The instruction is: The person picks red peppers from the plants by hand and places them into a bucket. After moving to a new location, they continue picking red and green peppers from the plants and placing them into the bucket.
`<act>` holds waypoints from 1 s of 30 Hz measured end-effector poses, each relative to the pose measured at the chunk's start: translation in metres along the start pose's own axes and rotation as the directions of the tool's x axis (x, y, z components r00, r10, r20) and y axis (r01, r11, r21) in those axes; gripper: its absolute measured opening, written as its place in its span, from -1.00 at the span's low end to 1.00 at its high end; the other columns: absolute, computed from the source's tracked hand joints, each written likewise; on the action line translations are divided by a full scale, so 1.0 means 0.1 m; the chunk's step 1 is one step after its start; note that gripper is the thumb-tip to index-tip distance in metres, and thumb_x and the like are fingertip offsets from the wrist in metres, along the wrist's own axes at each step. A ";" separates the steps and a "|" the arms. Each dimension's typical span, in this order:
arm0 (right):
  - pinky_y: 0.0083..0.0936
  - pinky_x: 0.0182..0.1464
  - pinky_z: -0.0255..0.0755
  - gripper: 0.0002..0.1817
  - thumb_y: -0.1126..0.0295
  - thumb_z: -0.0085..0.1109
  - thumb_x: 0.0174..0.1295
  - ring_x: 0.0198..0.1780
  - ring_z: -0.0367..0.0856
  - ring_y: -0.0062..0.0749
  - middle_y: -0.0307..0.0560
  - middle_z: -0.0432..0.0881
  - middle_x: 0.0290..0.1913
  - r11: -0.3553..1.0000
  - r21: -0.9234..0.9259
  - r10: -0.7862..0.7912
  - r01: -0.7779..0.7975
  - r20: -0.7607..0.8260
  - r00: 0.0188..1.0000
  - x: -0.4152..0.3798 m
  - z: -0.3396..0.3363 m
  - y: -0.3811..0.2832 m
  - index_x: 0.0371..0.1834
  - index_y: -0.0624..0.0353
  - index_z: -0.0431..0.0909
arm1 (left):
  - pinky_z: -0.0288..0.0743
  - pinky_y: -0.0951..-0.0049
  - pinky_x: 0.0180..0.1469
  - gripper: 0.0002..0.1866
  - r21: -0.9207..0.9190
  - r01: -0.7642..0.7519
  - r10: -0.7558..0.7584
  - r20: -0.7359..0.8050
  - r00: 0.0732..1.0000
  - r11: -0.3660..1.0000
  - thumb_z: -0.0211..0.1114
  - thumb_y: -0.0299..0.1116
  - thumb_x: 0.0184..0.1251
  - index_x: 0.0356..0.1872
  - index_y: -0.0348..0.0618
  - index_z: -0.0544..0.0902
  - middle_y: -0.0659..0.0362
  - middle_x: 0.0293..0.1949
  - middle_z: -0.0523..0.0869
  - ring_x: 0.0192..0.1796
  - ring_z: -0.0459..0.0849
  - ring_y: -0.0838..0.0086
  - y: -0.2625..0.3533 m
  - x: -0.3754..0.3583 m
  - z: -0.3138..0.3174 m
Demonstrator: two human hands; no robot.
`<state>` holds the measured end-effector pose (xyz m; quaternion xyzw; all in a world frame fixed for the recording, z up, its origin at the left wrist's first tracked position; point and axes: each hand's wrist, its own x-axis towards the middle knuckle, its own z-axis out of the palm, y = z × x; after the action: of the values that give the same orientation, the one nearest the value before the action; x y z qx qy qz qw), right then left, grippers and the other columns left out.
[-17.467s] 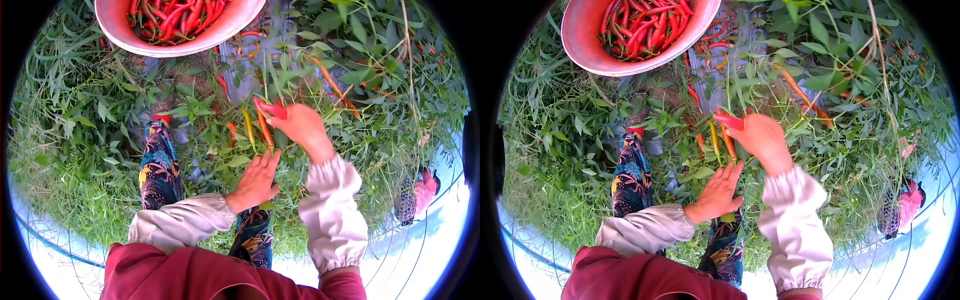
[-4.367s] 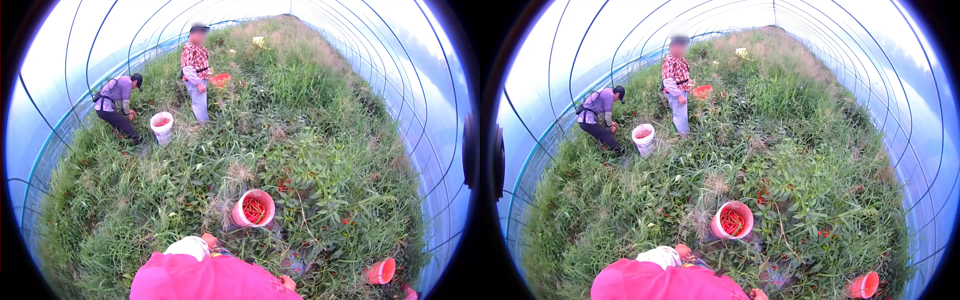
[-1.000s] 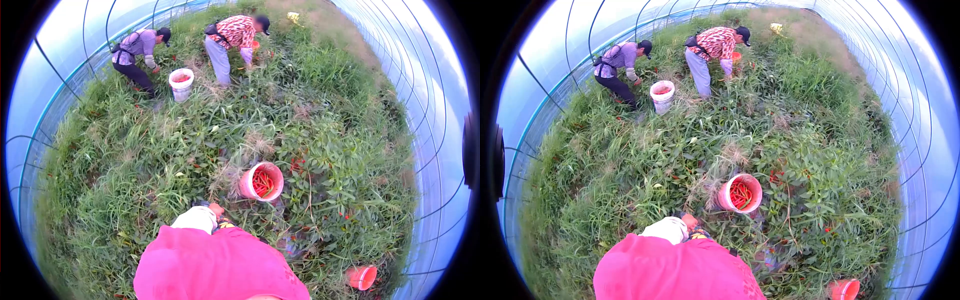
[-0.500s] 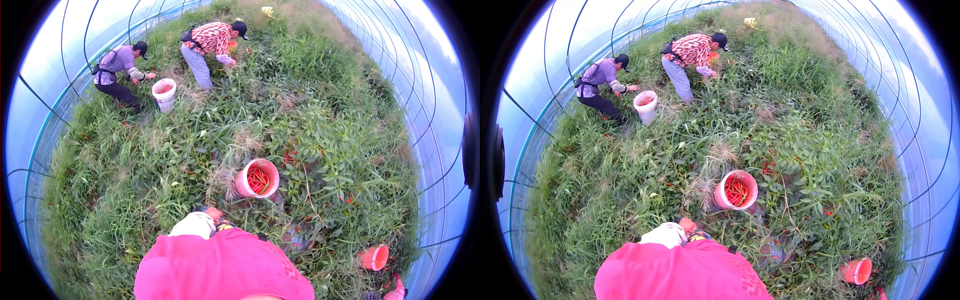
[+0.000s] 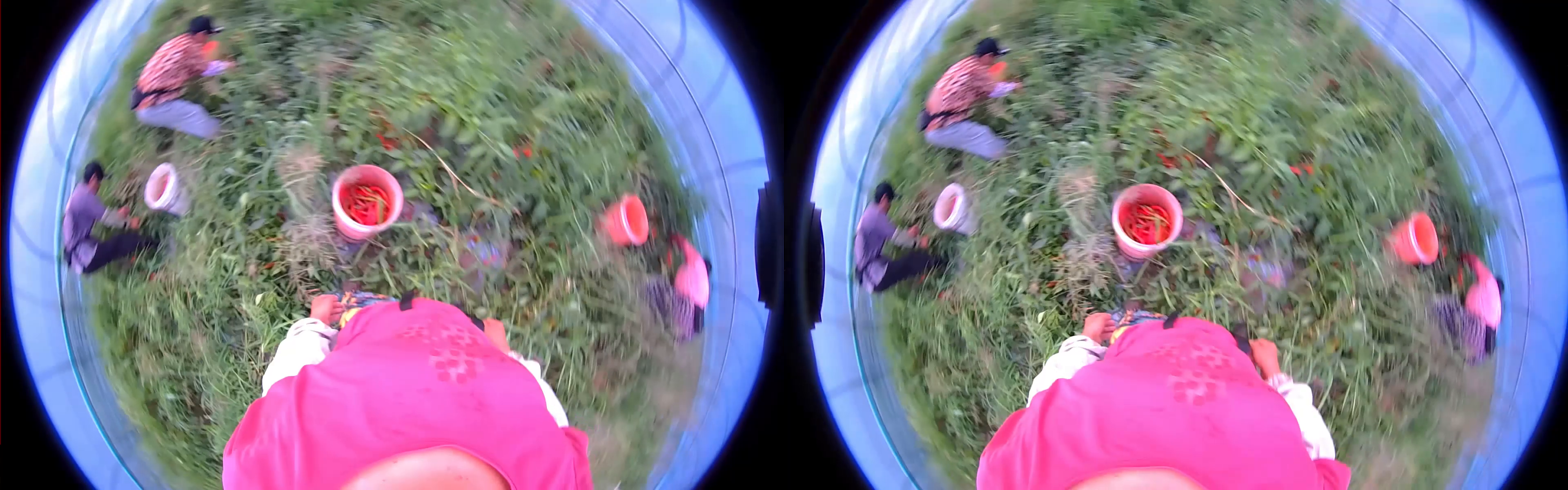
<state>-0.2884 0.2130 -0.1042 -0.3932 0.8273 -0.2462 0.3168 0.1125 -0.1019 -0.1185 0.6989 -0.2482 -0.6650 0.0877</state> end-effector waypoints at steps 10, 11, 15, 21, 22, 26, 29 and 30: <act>-0.54 -0.60 0.34 -0.82 0.41 0.14 0.12 -0.64 0.49 -0.50 -0.11 0.58 -0.59 0.583 0.541 0.633 -0.606 0.165 0.756 -0.16 -0.20 -0.67 -0.53 0.30 0.58 | 0.55 0.25 -0.35 -0.74 0.127 0.132 -0.135 0.011 0.991 0.983 0.16 -0.33 0.24 -0.09 -0.19 0.54 0.07 -0.28 0.66 -0.35 0.64 0.32 0.03 0.23 -0.12; -0.55 -0.60 0.35 -0.82 0.41 0.14 0.13 -0.64 0.50 -0.49 -0.11 0.59 -0.59 0.546 0.555 0.654 -0.627 0.185 0.734 -0.15 -0.18 -0.66 -0.53 0.30 0.58 | 0.55 0.27 -0.36 -0.73 0.093 0.119 -0.121 0.012 0.993 0.989 0.17 -0.31 0.23 -0.08 -0.18 0.52 0.08 -0.27 0.67 -0.35 0.63 0.34 0.07 0.24 -0.09; -0.60 -0.57 0.34 -0.85 0.37 0.16 0.14 -0.60 0.50 -0.55 -0.17 0.59 -0.53 0.505 0.540 0.711 -0.673 0.181 0.680 -0.13 -0.08 -0.68 -0.46 0.23 0.57 | 0.48 0.34 -0.44 -0.74 0.089 0.058 -0.066 0.089 0.994 0.994 0.19 -0.31 0.23 -0.10 -0.17 0.53 0.12 -0.30 0.67 -0.41 0.60 0.41 0.21 0.43 -0.12; -0.56 -0.54 0.34 -0.84 0.36 0.16 0.13 -0.59 0.46 -0.55 -0.20 0.56 -0.58 0.435 0.534 0.759 -0.725 0.217 0.614 -0.25 0.18 -1.12 -0.45 0.24 0.60 | 0.48 0.41 -0.51 -0.77 0.143 0.095 -0.100 0.032 0.994 0.985 0.18 -0.31 0.24 -0.12 -0.15 0.53 0.13 -0.34 0.64 -0.45 0.60 0.42 0.59 0.30 -0.61; -0.56 -0.54 0.34 -0.84 0.36 0.16 0.13 -0.59 0.46 -0.55 -0.20 0.56 -0.58 0.422 0.542 0.766 -0.727 0.216 0.606 -0.31 0.26 -1.15 -0.45 0.24 0.60 | 0.50 0.38 -0.48 -0.77 0.175 0.131 -0.136 0.018 0.990 0.976 0.16 -0.32 0.25 -0.11 -0.14 0.53 0.12 -0.35 0.64 -0.45 0.60 0.40 0.68 0.33 -0.73; -0.58 -0.40 0.34 -0.80 0.39 0.18 0.12 -0.52 0.45 -0.59 -0.21 0.58 -0.58 0.601 0.454 0.727 -0.658 0.034 0.686 -0.49 0.33 -1.41 -0.53 0.31 0.59 | 0.43 0.36 -0.62 -0.86 0.296 0.183 -0.164 -0.089 0.983 0.937 0.14 -0.38 0.22 -0.28 -0.20 0.56 0.10 -0.49 0.60 -0.55 0.58 0.36 0.97 0.53 -1.26; -0.59 -0.41 0.32 -0.80 0.37 0.17 0.15 -0.50 0.43 -0.62 -0.24 0.56 -0.57 0.588 0.530 0.721 -0.611 -0.002 0.693 -0.58 0.44 -1.19 -0.49 0.29 0.60 | 0.39 0.42 -0.64 -0.92 0.247 0.064 -0.057 -0.035 0.998 0.967 0.14 -0.41 0.22 -0.36 -0.19 0.53 0.09 -0.49 0.59 -0.56 0.56 0.39 1.24 0.67 -1.34; -0.59 -0.41 0.32 -0.80 0.37 0.17 0.15 -0.50 0.43 -0.62 -0.24 0.56 -0.57 0.585 0.539 0.721 -0.606 -0.004 0.693 -0.55 0.43 -1.06 -0.49 0.29 0.60 | 0.40 0.41 -0.62 -0.90 0.223 0.031 -0.026 -0.025 0.999 0.974 0.14 -0.40 0.23 -0.32 -0.18 0.54 0.09 -0.46 0.61 -0.54 0.57 0.38 1.31 0.71 -1.26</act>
<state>-0.1778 0.1906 -0.0461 0.0728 0.8503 -0.3556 0.3811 0.2042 -0.2738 -0.1094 0.7152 -0.3104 -0.6262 0.0020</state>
